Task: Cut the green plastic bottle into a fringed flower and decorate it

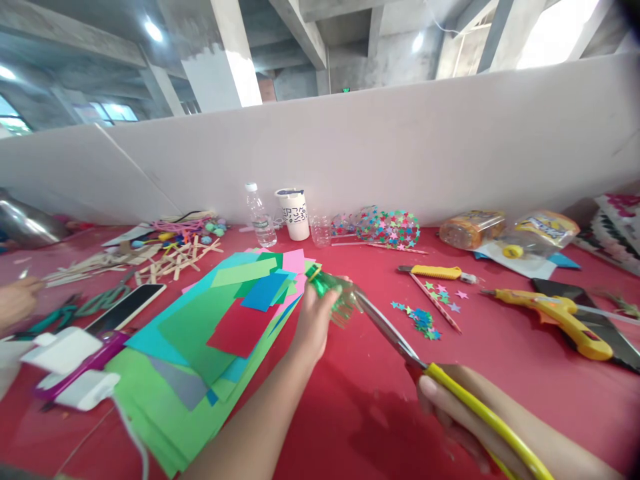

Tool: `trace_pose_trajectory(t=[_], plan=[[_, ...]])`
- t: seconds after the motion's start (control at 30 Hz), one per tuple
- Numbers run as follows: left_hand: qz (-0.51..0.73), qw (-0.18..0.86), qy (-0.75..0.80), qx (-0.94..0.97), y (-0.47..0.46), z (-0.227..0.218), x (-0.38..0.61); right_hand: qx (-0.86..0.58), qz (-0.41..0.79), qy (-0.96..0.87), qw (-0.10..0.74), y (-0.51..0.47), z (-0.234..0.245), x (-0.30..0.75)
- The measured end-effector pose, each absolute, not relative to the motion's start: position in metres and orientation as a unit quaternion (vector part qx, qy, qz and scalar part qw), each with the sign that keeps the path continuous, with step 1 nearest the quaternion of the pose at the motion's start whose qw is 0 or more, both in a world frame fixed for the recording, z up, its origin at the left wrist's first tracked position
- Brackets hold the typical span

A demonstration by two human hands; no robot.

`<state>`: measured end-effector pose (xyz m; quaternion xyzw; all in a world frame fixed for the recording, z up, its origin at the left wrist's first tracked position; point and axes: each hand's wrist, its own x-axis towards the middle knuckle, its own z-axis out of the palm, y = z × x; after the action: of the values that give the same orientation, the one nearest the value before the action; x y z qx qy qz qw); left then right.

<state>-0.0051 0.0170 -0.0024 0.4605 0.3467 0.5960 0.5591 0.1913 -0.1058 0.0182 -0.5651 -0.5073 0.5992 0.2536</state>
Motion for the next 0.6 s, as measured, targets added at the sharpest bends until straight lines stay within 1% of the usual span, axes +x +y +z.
trace_pose_trajectory(t=[0.07,0.2,0.3,0.43,0.6], plan=[[0.618,0.601,0.321,0.392,0.02,0.001,-0.008,-0.575,0.588,-0.508,0.255,-0.104,0.02,0.192],[0.596,0.689,0.258,0.322,0.017,0.007,-0.011,-0.609,0.556,-0.524,0.212,-0.097,0.016,0.193],[0.582,0.726,0.229,0.287,0.013,0.01,-0.011,-0.624,0.529,-0.532,0.219,-0.095,0.016,0.191],[0.578,0.717,0.253,0.296,0.014,0.011,-0.012,-0.623,0.504,-0.551,0.23,-0.098,0.021,0.193],[0.589,0.693,0.254,0.329,0.018,0.007,-0.012,-0.586,0.493,-0.584,0.27,-0.102,0.021,0.202]])
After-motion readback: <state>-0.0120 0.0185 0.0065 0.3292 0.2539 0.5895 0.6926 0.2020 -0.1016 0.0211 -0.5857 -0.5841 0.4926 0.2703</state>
